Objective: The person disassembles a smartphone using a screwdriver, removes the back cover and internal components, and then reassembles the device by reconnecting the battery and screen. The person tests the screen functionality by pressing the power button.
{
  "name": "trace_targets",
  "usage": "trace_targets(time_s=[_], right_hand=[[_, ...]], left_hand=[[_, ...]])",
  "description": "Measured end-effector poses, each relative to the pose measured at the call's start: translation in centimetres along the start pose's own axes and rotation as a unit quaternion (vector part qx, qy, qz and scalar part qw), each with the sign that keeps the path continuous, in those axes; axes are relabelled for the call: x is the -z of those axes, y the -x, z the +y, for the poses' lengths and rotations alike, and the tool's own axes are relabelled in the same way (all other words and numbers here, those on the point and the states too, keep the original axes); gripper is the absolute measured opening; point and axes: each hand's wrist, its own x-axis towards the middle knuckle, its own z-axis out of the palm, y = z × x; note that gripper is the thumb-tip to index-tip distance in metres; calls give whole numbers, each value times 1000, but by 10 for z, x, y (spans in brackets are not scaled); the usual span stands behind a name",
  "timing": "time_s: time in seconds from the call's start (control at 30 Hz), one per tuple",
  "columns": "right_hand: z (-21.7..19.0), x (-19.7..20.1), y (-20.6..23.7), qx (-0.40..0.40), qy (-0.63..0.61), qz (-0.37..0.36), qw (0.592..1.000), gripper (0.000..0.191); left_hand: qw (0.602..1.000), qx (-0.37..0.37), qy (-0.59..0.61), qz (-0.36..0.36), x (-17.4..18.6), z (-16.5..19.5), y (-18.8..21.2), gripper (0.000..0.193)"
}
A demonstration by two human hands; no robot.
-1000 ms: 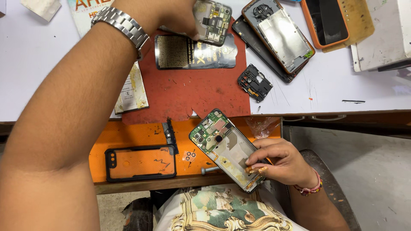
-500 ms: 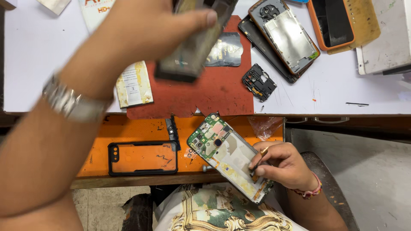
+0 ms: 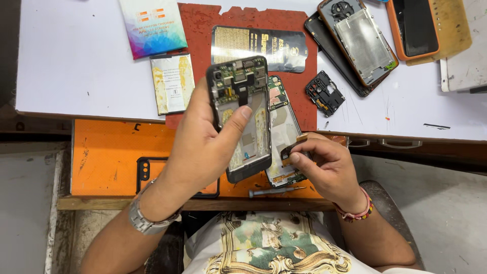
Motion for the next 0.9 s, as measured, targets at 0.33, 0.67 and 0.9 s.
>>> trace_targets(time_s=[0.33,0.67,0.9], right_hand=[[-32,3,-7,-8,91,-21,996,13],[-28,9,-2,8,82,39,996,13],[-13,-12,-1,61,32,48,996,10]], left_hand=[[998,-16,44,-39,-17,3,7,85],[989,-50,130,40,-16,4,22,84],[993,-72,75,54,-19,-1,22,67]])
